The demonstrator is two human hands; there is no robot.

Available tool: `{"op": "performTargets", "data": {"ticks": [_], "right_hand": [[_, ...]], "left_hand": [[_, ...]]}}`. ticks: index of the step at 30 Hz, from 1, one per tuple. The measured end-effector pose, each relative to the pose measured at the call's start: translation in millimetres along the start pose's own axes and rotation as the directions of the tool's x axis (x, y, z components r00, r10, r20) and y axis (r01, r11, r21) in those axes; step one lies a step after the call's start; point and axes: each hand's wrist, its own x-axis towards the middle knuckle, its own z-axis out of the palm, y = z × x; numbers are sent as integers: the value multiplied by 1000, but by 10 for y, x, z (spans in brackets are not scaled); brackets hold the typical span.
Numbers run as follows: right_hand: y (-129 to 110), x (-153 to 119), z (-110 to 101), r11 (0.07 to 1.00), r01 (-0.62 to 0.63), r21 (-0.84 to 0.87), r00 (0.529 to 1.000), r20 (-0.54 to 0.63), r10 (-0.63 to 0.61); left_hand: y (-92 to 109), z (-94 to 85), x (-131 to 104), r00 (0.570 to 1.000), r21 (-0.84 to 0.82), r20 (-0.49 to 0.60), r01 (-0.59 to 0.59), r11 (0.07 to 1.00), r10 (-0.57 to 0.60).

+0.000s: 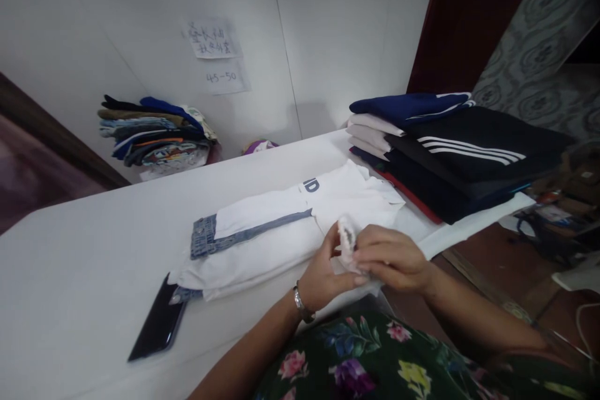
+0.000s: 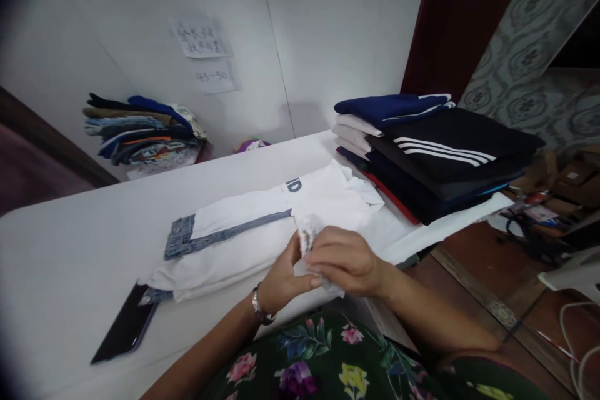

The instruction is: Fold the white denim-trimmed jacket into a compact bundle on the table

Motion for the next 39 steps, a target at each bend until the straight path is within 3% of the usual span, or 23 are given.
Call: {"op": "performTargets", "data": {"ticks": [3, 6, 8, 10, 13, 16, 20, 23, 25, 27, 30, 32, 33, 34, 36, 38, 39], "right_hand": [[-14, 117, 206, 990, 140, 33, 986, 89, -142], [-9, 151, 341, 983, 182, 34, 978, 100, -184], [-27, 166, 378, 980, 192, 46, 975, 106, -196], [-54, 184, 371, 975, 208, 78, 971, 106, -215], [-30, 177, 289, 978, 169, 123, 983, 44, -176], [195, 69, 144, 998, -44, 41, 990, -130, 49], [821, -175, -102, 919, -387, -79, 872, -357, 336], [1347, -296, -280, 838, -545, 27, 760, -405, 508], [1649, -307, -367, 790, -605, 99, 712, -377, 593], [1901, -267, -415, 766, -631, 121, 707, -317, 633], [2207, -157, -413, 741, -668, 65, 712, -233, 662], [2383, -83, -376, 711, -703, -17, 697, -213, 685], [2465, -53, -353, 695, -717, -64, 690, -206, 693], [2543, -27, -330, 682, -724, -105, 687, -199, 699], [2685, 11, -296, 666, -727, -164, 686, -177, 706], [2795, 39, -292, 665, -722, -192, 691, -148, 708], [2836, 53, -304, 667, -717, -203, 695, -130, 707]], "left_hand": [[3, -88, -77, 993, 145, -88, -62, 988, 75], [42, -214, -161, 956, 444, -184, -128, 887, 230], [73, -273, -202, 911, 603, -175, -200, 772, 373], [100, -296, -234, 879, 640, -139, -272, 718, 457], [147, -291, -275, 904, 492, -214, -228, 840, 371], [230, -323, -298, 932, 203, -314, -123, 972, 183], [447, -462, -273, 919, -114, -370, -192, 975, 137], [688, -656, -233, 889, -219, -427, -275, 936, 162], [812, -887, -203, 848, -231, -498, -330, 915, 180], [825, -1225, -177, 777, -204, -592, -401, 893, 214], [560, -1836, -185, 674, -138, -695, -467, 873, 251], [244, -2181, -241, 686, -200, -721, -346, 916, 102], [78, -2305, -278, 652, -254, -758, -285, 924, -7], [-79, -2393, -315, 616, -345, -770, -180, 921, -168], [-322, -2474, -364, 467, -437, -801, -29, 899, -374], [-444, -2477, -366, 378, -456, -806, 93, 885, -456], [-459, -2469, -352, 366, -447, -803, 152, 881, -470]]}}
